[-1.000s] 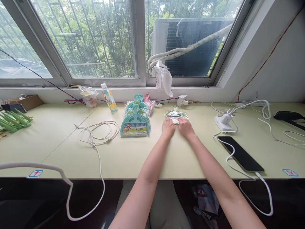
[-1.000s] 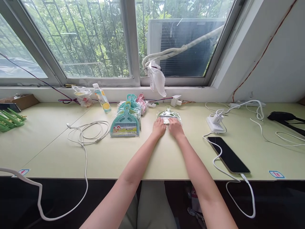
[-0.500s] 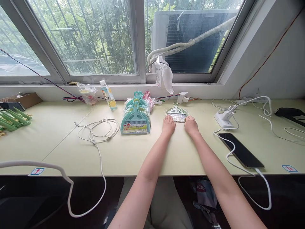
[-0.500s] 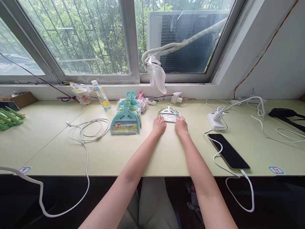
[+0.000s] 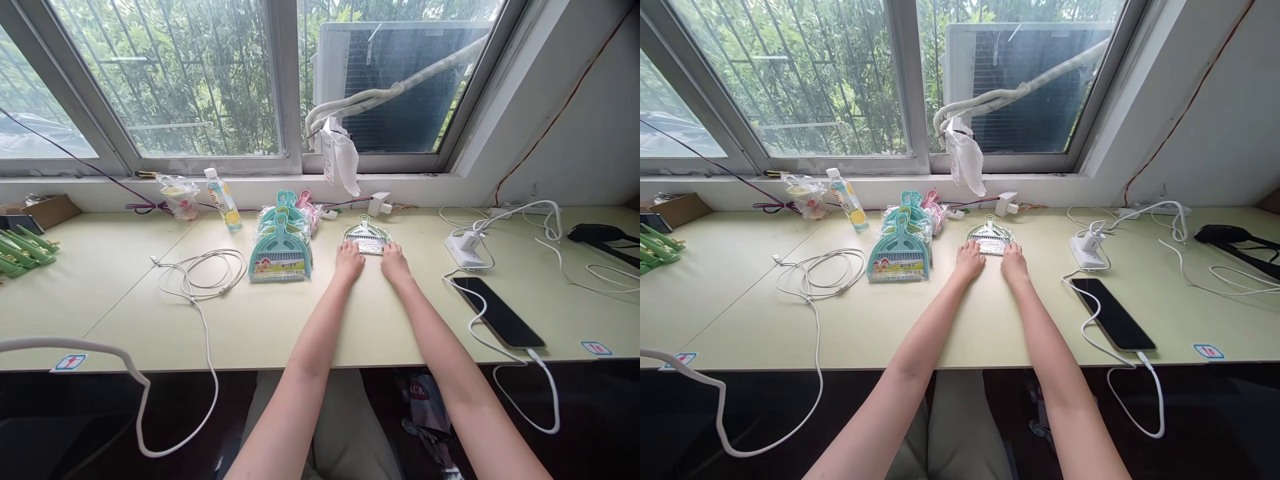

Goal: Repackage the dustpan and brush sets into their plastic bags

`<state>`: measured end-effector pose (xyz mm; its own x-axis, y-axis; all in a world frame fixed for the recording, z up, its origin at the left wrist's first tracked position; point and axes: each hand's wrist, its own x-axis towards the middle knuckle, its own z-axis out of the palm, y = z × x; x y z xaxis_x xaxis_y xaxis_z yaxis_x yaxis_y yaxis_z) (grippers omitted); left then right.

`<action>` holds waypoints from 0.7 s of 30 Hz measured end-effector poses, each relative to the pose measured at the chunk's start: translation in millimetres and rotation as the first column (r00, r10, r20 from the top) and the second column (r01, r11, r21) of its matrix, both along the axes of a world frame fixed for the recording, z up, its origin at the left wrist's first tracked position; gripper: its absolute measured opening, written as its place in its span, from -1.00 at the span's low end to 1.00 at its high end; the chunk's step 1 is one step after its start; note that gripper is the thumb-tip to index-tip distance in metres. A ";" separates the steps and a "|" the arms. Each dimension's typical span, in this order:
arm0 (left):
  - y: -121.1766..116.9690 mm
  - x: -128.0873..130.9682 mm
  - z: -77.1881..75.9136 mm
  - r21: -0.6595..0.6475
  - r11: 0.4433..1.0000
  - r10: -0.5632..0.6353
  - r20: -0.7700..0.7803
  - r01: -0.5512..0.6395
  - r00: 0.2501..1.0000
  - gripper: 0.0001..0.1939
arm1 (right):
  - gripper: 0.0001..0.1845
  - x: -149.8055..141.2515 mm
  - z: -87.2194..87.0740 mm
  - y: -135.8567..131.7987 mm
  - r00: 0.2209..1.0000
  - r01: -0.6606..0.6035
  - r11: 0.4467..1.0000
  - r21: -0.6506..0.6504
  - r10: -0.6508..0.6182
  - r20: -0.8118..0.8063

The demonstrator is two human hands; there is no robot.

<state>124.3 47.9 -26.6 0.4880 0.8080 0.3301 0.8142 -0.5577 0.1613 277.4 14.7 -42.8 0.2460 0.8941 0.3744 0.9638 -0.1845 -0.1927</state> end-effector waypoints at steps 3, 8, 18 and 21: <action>0.6 -3.0 0.6 0.000 0.996 0.085 0.007 -0.085 0.996 -0.57 | -0.51 -1.2 0.5 -1.1 1.000 0.007 1.000 -0.018 -0.007 -0.010; -2.2 -2.2 -0.2 0.016 0.997 0.075 -0.005 -0.075 0.997 -0.58 | -0.46 -4.9 4.1 -3.0 0.999 -0.034 0.999 0.028 0.034 0.012; -5.6 -5.2 3.3 0.081 0.996 -0.024 -0.042 0.027 0.999 -0.66 | -0.51 -25.0 6.4 4.3 0.954 -0.299 0.953 -0.043 0.300 0.020; -3.9 -4.6 1.4 0.072 0.997 -0.017 -0.046 0.020 0.999 -0.67 | -0.46 -11.3 4.4 2.3 0.988 -0.152 0.988 -0.017 0.152 -0.009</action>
<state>119.6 44.0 -25.2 0.5187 0.7733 0.3646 0.8090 -0.5818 0.0831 266.1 17.0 -38.4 0.1094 0.9278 0.3568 0.9794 -0.0393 -0.1982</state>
